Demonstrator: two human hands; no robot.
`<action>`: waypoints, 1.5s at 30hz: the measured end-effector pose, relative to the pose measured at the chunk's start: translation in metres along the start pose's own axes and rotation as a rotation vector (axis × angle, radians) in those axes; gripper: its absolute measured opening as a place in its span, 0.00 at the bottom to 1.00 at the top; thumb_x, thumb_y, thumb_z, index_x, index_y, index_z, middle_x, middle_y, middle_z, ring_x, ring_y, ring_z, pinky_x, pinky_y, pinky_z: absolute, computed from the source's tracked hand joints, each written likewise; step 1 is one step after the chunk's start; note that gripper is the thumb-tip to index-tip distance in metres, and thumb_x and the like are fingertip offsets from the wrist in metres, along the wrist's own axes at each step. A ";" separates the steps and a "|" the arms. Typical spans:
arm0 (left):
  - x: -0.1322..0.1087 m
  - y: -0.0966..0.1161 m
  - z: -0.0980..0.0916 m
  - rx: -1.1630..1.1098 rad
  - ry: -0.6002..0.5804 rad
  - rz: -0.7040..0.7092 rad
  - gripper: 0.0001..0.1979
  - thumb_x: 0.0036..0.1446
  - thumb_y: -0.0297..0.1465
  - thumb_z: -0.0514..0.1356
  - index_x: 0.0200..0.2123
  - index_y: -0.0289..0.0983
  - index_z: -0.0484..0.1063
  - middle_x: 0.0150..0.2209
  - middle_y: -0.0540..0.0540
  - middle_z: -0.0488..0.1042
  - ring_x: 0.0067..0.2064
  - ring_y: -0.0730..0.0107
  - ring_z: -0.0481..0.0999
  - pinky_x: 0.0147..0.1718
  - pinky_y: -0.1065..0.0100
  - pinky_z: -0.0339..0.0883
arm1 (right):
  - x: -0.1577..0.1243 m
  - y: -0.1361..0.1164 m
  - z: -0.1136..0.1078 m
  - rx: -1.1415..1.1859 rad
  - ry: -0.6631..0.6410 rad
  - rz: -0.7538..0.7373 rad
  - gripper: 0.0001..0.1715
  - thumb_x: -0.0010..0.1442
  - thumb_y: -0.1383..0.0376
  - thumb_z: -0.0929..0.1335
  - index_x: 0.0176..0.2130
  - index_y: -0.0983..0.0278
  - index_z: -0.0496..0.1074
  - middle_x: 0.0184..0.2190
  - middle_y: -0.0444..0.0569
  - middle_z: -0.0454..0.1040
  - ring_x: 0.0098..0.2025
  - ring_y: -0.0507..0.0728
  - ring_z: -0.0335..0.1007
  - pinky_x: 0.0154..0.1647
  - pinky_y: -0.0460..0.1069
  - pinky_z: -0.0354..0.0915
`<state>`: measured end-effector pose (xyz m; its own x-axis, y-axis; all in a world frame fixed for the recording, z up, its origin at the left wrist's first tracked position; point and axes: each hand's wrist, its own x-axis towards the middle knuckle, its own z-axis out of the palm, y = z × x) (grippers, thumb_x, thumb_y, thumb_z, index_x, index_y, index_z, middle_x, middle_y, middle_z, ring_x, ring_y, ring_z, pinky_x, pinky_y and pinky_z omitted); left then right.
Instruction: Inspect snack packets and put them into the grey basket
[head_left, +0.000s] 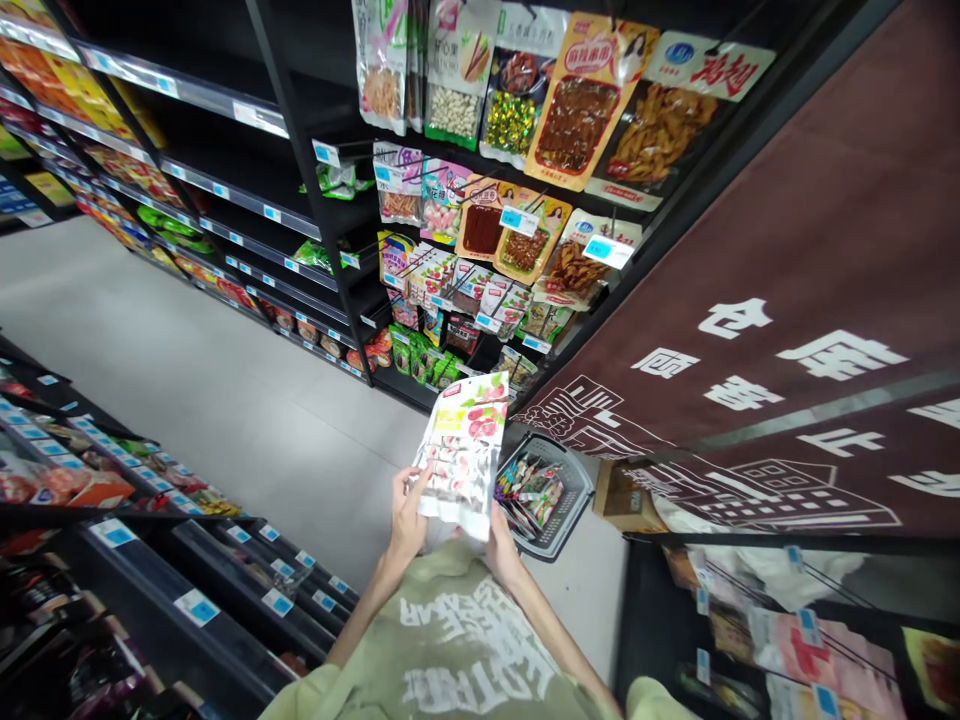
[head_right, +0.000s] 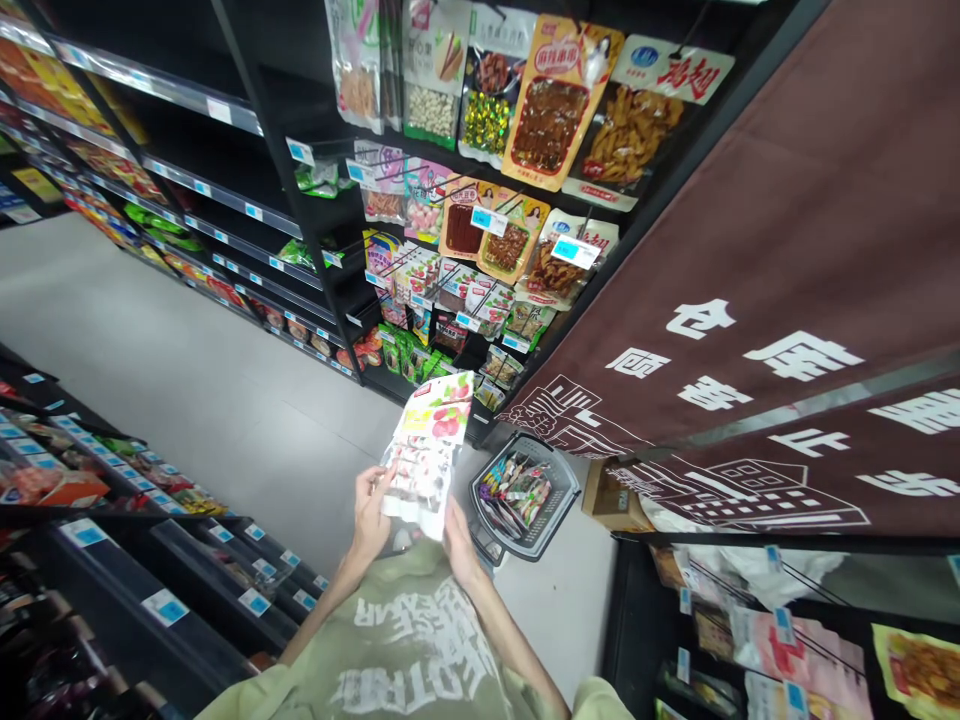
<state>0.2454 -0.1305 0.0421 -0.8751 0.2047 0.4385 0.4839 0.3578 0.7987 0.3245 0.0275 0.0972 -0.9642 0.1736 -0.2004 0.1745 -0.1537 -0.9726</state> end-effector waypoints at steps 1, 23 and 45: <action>0.002 -0.001 -0.002 0.040 0.012 0.055 0.25 0.61 0.22 0.50 0.59 0.43 0.70 0.50 0.40 0.64 0.52 0.60 0.68 0.50 0.59 0.67 | 0.001 0.003 -0.004 0.062 0.050 0.032 0.45 0.59 0.33 0.54 0.50 0.64 0.73 0.41 0.57 0.78 0.42 0.63 0.76 0.37 0.54 0.73; 0.010 0.018 -0.007 -0.077 -0.002 0.436 0.27 0.61 0.18 0.50 0.57 0.45 0.72 0.54 0.41 0.73 0.58 0.57 0.71 0.52 0.51 0.73 | 0.013 -0.005 -0.040 0.266 0.205 0.049 0.31 0.50 0.51 0.75 0.50 0.62 0.73 0.48 0.56 0.79 0.49 0.66 0.76 0.47 0.58 0.73; 0.030 0.031 -0.014 -0.621 -0.353 -0.674 0.25 0.46 0.41 0.70 0.45 0.32 0.74 0.41 0.41 0.81 0.38 0.60 0.79 0.33 0.64 0.75 | 0.007 0.009 -0.046 -0.046 0.204 -0.015 0.29 0.49 0.52 0.77 0.46 0.65 0.75 0.45 0.56 0.80 0.45 0.64 0.77 0.49 0.59 0.70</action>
<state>0.2341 -0.1265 0.0855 -0.8654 0.4302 -0.2568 -0.2945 -0.0222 0.9554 0.3286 0.0725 0.0818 -0.9071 0.3694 -0.2015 0.1742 -0.1063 -0.9790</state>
